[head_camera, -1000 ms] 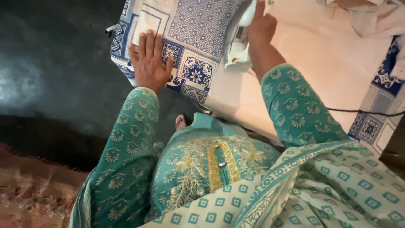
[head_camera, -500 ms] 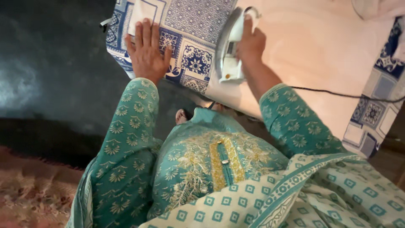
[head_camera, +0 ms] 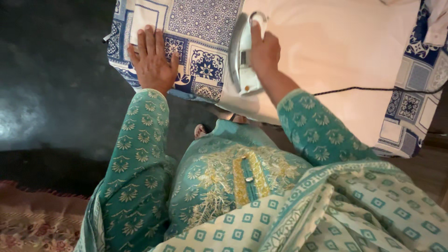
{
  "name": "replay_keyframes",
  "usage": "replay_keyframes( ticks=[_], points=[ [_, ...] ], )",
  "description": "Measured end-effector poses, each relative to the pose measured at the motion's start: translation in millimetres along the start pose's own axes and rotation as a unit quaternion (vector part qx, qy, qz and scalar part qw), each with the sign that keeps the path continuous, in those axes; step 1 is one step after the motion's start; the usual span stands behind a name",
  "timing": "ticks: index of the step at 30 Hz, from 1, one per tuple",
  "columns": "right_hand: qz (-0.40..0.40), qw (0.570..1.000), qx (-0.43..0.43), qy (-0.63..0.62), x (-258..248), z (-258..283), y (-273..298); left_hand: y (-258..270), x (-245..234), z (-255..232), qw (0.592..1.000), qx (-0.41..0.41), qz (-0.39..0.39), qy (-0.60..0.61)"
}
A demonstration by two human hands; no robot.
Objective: The person irons a white shirt on a patterned surface, using an iron to press the sleeves, collar, and main body of the garment while smoothing the fabric by hand.
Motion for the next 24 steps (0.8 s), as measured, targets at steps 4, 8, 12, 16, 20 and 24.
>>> replay_keyframes(
  ticks=[4,8,12,16,20,24],
  points=[
    [0.052,0.998,-0.027,0.001,-6,13,-7,2,1,2,1.0,-0.008,0.004,0.003],
    [0.171,0.983,0.063,0.01,-43,12,29,0,1,2,1.0,0.005,-0.003,-0.003],
    [0.241,0.97,0.003,0.038,-88,-11,54,-1,2,0,1.0,-0.001,0.012,-0.004],
    [0.212,0.974,-0.049,0.069,-121,-38,49,-2,0,0,1.0,-0.003,0.02,-0.006],
    [0.169,0.976,0.116,0.073,-121,-46,35,-2,0,-2,1.0,-0.006,0.028,-0.011],
    [0.138,0.984,0.108,0.026,-93,-31,16,-2,-2,-2,1.0,-0.003,0.019,-0.013]
  ],
)
Point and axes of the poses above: each hand's wrist, its own y-axis away from the middle knuckle, its own x-axis out of the palm, z = x × y, the point moved 4 cm from there along -y, towards the middle knuckle, and after that the axes turned 15 degrees about -z, right-handed, at the moved point
